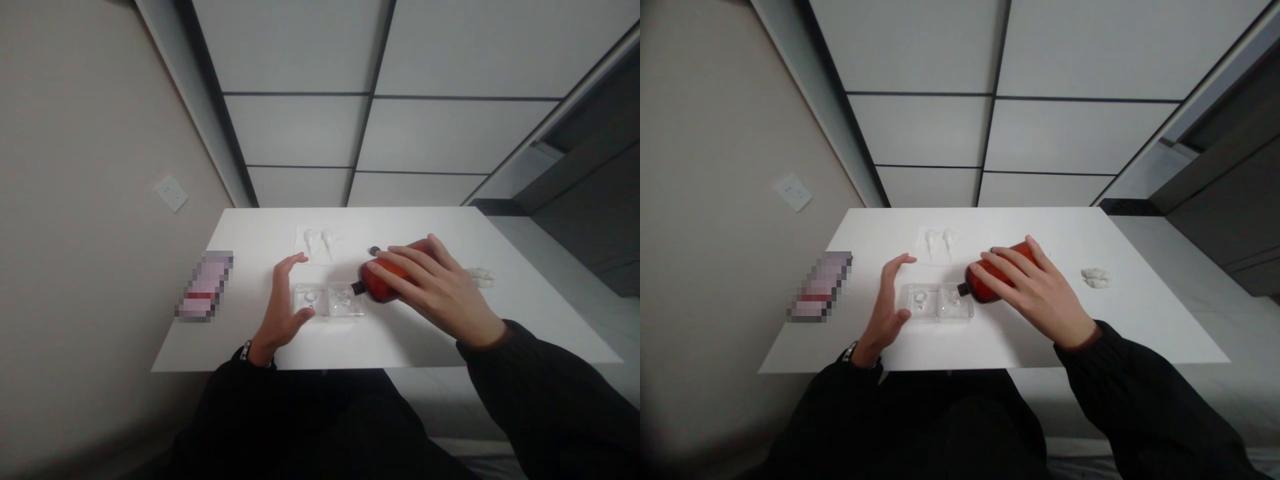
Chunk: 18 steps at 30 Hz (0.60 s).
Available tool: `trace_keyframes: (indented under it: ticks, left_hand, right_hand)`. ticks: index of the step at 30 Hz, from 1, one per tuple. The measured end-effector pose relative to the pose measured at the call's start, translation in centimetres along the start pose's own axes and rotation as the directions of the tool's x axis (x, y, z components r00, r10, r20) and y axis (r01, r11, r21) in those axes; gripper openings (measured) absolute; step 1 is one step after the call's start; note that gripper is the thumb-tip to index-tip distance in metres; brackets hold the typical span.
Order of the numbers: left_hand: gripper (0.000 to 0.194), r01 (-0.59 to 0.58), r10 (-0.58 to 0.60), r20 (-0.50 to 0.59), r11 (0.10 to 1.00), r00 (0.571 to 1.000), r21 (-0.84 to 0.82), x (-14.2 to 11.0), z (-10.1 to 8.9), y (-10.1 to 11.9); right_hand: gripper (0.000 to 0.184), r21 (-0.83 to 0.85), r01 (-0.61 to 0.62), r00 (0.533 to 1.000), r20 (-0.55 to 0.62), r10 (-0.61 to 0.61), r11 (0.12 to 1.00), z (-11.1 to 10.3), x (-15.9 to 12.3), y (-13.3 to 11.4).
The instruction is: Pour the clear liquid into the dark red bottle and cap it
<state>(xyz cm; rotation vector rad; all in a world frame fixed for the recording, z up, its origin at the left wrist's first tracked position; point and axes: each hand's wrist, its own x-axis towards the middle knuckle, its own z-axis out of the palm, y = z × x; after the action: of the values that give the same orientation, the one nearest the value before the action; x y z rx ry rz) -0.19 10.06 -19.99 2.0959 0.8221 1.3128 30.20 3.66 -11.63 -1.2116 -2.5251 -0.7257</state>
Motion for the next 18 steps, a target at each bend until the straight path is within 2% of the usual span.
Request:
trace_keyframes:
  ticks: [3,6,8,13,18]
  left_hand:
    - [0.064,0.029,-0.030,-0.244,1.000,0.969,-0.007,-0.20,0.02,-0.39]
    - [0.049,0.060,-0.055,-0.364,0.998,0.930,0.002,-0.13,0.14,-0.48]
    - [0.044,0.068,-0.059,-0.383,0.998,0.922,0.009,0.00,0.17,-0.35]
    - [0.034,0.070,-0.048,-0.313,0.996,0.949,0.059,0.21,0.08,0.02]
    - [0.029,0.069,-0.042,-0.312,0.995,0.949,0.076,0.18,0.12,0.02]
  right_hand:
    - [0.065,0.001,0.004,1.000,0.009,-0.005,1.000,-0.02,-0.03,0.06]
    - [0.070,0.008,-0.001,1.000,0.017,0.001,1.000,-0.01,-0.07,0.07]
    - [0.072,0.009,-0.006,1.000,0.029,0.006,1.000,-0.02,-0.06,0.06]
    - [0.068,-0.005,0.006,1.000,0.021,-0.006,1.000,-0.14,0.10,0.05]
    - [0.068,-0.019,0.014,0.999,0.039,-0.013,1.000,-0.32,0.31,0.12]
